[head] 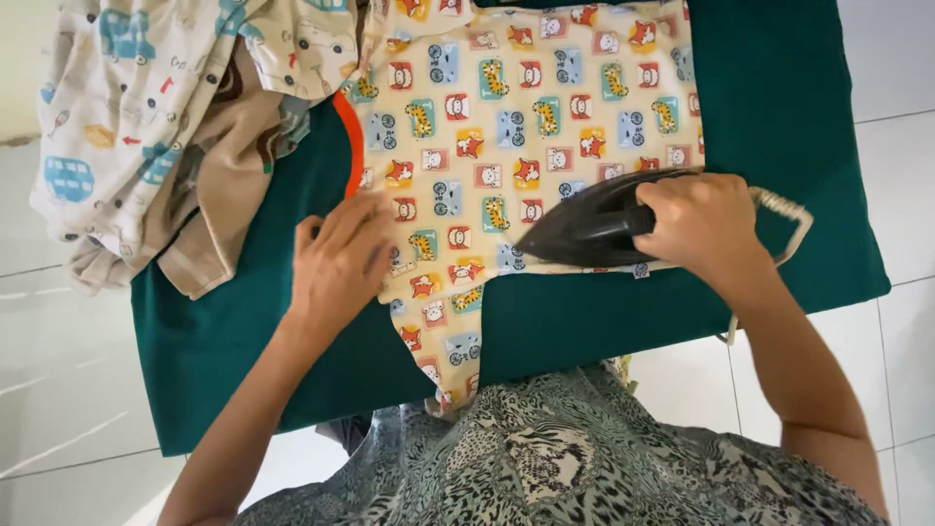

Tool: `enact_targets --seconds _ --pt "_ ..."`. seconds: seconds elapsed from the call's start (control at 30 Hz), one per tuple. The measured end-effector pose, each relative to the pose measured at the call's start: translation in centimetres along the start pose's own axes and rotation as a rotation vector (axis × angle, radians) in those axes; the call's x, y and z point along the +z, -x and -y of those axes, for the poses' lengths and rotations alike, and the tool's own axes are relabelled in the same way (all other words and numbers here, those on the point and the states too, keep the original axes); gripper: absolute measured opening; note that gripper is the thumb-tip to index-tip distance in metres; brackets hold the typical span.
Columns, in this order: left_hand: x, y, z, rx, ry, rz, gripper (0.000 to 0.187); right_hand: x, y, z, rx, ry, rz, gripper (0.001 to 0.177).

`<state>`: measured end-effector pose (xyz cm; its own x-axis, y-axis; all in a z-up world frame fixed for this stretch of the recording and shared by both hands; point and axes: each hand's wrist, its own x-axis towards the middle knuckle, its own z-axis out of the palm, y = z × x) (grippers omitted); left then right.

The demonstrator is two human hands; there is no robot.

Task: Ironing and folding baby clothes on a flat surface

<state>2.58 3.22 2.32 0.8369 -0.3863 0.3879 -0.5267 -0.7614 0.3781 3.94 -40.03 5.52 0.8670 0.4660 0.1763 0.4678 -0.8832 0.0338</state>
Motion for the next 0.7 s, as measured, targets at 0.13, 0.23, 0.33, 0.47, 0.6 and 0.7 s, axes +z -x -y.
enact_targets --seconds 0.13,0.23,0.33,0.47,0.6,0.7 --pt "-0.7 0.3 0.8 -0.011 -0.028 0.038 0.033 0.2 1.2 -2.0 -0.033 0.008 -0.065 0.014" --pt "-0.9 0.3 0.7 -0.015 -0.025 0.059 0.033 -0.4 1.8 -3.6 0.162 -0.039 -0.003 0.018" --pt "-0.7 0.3 0.4 -0.021 -0.031 0.038 0.031 -0.3 3.3 -5.8 0.261 0.088 0.079 0.020" --pt "0.3 0.5 0.1 0.071 0.086 0.080 0.021 0.2 3.9 -5.9 0.025 0.024 0.023 0.023" --pt "1.9 0.7 -1.2 0.354 0.297 0.165 0.025 -0.6 0.2 -1.4 0.201 0.111 -0.076 0.022" --pt "2.5 0.6 -1.1 0.425 0.310 0.202 0.034 -1.4 -3.5 0.5 0.221 -0.016 0.001 0.023"
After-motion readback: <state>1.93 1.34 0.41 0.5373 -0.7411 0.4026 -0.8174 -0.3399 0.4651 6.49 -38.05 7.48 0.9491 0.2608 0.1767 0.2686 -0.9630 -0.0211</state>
